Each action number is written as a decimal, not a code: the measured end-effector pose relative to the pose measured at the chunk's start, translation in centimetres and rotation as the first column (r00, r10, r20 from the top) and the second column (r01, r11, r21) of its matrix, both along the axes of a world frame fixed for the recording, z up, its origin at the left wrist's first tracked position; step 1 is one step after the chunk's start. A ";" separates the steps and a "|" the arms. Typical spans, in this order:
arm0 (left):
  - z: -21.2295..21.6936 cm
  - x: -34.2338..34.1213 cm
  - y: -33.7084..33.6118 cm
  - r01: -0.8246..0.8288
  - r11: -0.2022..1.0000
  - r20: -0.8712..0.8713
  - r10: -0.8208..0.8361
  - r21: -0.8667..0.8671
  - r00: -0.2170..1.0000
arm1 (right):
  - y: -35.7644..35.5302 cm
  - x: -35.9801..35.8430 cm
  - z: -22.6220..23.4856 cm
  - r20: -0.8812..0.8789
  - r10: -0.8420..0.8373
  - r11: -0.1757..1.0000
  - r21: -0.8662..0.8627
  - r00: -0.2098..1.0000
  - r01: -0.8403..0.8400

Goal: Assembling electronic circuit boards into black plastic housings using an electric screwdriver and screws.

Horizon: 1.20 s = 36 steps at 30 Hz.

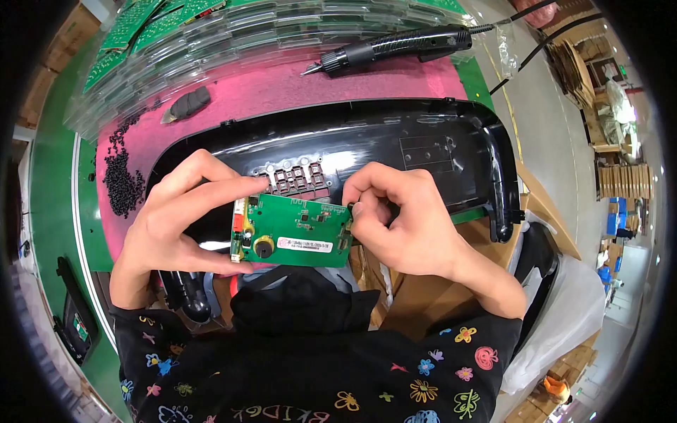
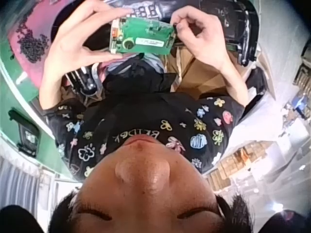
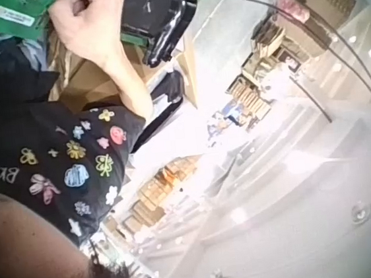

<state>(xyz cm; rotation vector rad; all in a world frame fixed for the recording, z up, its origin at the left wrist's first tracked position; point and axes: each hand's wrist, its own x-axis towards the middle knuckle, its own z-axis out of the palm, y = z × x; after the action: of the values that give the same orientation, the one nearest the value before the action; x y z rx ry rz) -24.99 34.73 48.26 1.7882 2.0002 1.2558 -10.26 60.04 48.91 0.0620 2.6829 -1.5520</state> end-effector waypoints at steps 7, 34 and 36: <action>-0.8 -0.6 0.3 -0.075 0.989 -0.056 0.068 -0.125 0.996 | 1.5 -1.0 -0.1 -0.022 0.122 0.992 0.021 0.992 -0.121; -1.4 -2.9 -1.3 -0.120 0.938 0.354 0.238 -0.327 0.904 | 1.7 -4.6 -3.2 -0.267 0.157 0.987 0.020 0.951 -0.158; -1.4 -3.6 -1.7 -0.082 0.932 0.437 0.242 -0.354 0.866 | 1.0 -4.6 -3.3 -0.225 0.172 0.976 -0.093 0.959 -0.197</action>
<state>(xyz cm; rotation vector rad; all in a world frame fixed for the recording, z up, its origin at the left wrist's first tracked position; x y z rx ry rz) -28.63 32.98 46.82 1.0487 1.9493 1.1759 -14.88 61.07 45.66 -0.3717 2.6515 -1.7384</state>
